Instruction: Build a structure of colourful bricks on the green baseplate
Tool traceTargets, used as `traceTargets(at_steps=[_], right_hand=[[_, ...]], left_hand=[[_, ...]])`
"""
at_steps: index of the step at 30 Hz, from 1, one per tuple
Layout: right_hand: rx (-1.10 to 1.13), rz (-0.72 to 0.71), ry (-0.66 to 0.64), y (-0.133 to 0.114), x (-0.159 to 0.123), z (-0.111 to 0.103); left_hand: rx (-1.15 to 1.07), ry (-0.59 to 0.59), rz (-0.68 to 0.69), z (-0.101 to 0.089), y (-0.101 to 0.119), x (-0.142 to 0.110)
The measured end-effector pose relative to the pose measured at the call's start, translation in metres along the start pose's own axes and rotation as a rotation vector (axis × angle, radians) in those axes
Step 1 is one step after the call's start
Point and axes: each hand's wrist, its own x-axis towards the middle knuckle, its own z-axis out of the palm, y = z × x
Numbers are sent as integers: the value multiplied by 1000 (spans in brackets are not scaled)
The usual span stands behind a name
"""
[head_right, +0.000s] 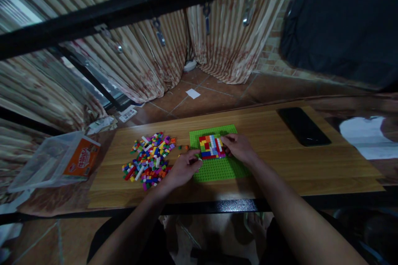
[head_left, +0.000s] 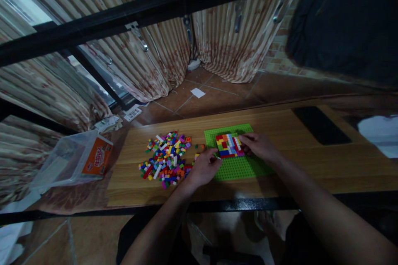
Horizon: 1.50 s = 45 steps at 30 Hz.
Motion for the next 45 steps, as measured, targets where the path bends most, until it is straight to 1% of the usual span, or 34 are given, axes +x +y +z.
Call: traceTargets(at_steps=[3,7,12,16,21,25,27,31,36,39,45], right_hand=[[-39,-6,37,1,-1,3],[-65,21,79,0,-1,5],[-108,39,112,-1,-1,8],[-102,20,80,1,-1,7],[-86,-16,6,4,-2,2],[-58,-42,-67,4,-4,-2],[-56,-63,-84,5,-5,-3],[-109,-92,-38,6,-7,-1],[-167,-122,-18,8,-8,0],[-177,-126,-21,9,-7,-1],[-137,-81,-48,8,-5,-2]], left_hand=[[-6,11,4,0,0,0],[-1,11,-27,1,-2,0],[-1,10,-15,1,-4,1],[-2,10,-12,1,-5,1],[-36,13,-12,1,-6,1],[-141,30,-30,2,-8,2],[-209,47,-21,1,-7,3],[-272,109,3,-4,-4,5],[-362,206,-15,-5,-2,10],[-423,229,-31,-2,-2,12],[-464,251,7,2,-1,14]])
